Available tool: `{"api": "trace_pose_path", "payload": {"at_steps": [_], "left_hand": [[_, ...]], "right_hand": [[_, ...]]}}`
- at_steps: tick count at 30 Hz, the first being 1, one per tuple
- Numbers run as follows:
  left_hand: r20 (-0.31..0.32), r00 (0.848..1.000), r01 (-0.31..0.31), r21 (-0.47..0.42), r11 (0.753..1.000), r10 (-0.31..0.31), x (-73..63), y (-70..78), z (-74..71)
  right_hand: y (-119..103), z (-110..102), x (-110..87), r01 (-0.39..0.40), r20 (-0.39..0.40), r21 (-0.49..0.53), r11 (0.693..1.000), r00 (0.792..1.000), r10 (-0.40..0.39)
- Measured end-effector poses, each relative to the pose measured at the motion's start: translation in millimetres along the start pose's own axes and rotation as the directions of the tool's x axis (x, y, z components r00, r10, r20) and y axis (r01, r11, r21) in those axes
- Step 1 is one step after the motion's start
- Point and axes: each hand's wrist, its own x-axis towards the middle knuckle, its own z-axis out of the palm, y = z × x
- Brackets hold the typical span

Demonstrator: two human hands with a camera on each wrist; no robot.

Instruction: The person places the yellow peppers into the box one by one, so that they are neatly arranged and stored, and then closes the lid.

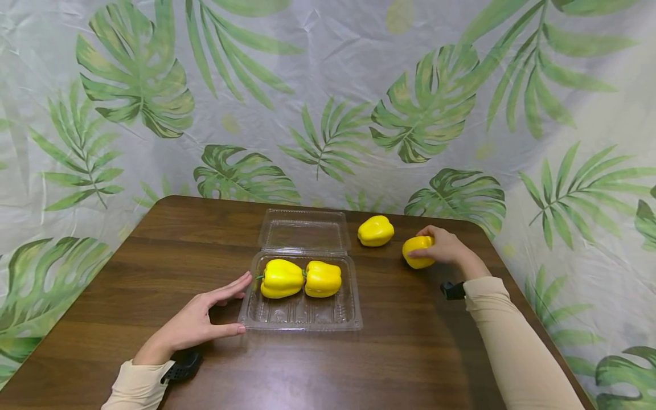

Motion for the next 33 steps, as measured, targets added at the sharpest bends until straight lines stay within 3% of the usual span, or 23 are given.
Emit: {"api": "trace_pose_path", "payload": {"at_steps": [15, 33], "left_hand": [[0.001, 1.000, 0.004, -0.001, 1.000, -0.004, 1.2, -0.7, 0.0], [-0.005, 1.000, 0.001, 0.016, 1.000, -0.001, -0.5, -1.7, 1.2]], "right_hand": [[-17, 7, -7.0, 0.079, -0.044, 0.028, 0.997, 0.996, -0.077], [-30, 20, -21.2, 0.115, -0.071, 0.107, 0.988, 0.992, -0.108]]}}
